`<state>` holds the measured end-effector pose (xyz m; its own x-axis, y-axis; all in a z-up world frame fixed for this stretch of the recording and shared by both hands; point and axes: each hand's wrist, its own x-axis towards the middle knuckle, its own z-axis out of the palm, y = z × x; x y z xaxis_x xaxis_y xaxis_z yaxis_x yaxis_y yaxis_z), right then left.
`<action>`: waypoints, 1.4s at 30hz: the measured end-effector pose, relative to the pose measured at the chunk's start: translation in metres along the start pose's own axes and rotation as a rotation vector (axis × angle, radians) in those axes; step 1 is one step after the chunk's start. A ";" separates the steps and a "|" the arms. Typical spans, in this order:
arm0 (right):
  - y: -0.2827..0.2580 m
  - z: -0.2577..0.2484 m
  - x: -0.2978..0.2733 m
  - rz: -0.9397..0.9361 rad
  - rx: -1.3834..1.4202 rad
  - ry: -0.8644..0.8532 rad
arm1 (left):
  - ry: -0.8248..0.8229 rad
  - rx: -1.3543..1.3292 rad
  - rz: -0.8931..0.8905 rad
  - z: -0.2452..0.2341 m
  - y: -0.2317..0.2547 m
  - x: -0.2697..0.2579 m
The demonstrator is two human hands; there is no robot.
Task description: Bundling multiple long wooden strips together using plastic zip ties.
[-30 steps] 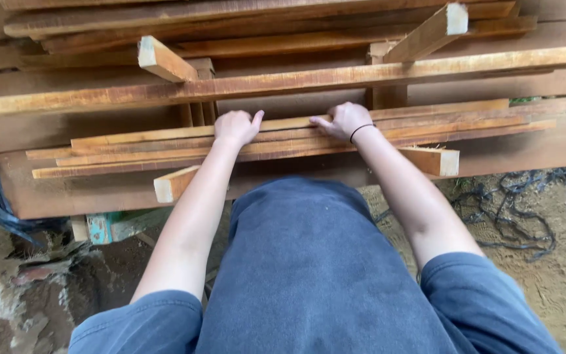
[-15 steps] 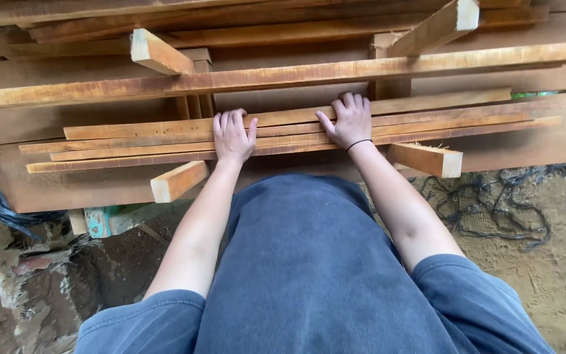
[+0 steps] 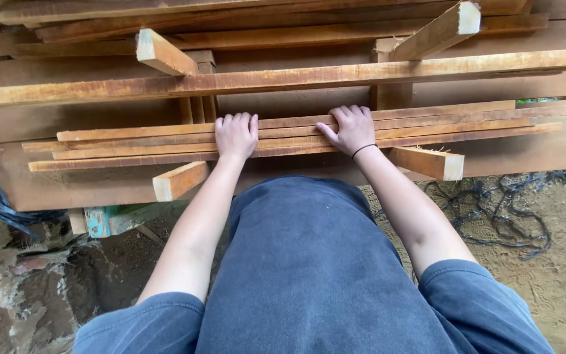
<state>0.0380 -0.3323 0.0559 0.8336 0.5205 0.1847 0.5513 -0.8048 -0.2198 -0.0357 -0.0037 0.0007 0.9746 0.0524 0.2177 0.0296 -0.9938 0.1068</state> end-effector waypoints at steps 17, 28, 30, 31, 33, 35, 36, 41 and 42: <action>-0.001 -0.040 0.075 0.167 -0.009 0.032 | -0.256 -0.108 -0.150 -0.078 0.024 0.095; -0.007 -0.091 0.003 -0.001 0.040 -0.047 | -0.489 -0.215 -0.074 -0.134 0.005 0.031; -0.018 -0.098 -0.020 -0.031 0.018 -0.099 | -0.614 -0.158 0.033 -0.175 0.018 0.011; -0.023 -0.103 -0.026 -0.029 0.020 -0.102 | -0.618 -0.158 0.033 -0.178 0.015 0.005; -0.035 -0.114 -0.040 0.003 0.035 -0.060 | -0.525 -0.223 0.069 -0.184 0.011 -0.009; -0.039 -0.117 -0.042 0.005 0.024 -0.059 | -0.480 -0.286 0.068 -0.186 0.012 -0.015; -0.040 -0.119 -0.042 0.004 0.012 -0.055 | -0.432 -0.348 0.065 -0.187 0.012 -0.016; -0.027 -0.069 -0.048 -0.013 0.094 -0.119 | -0.390 -0.375 0.005 -0.122 0.010 -0.039; -0.025 -0.054 -0.049 -0.018 0.123 -0.155 | -0.390 -0.374 -0.018 -0.103 0.008 -0.047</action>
<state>-0.0189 -0.3529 0.1046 0.8137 0.5798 0.0424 0.5584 -0.7591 -0.3345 -0.1037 -0.0041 0.0914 0.9869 -0.0420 -0.1558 0.0350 -0.8868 0.4608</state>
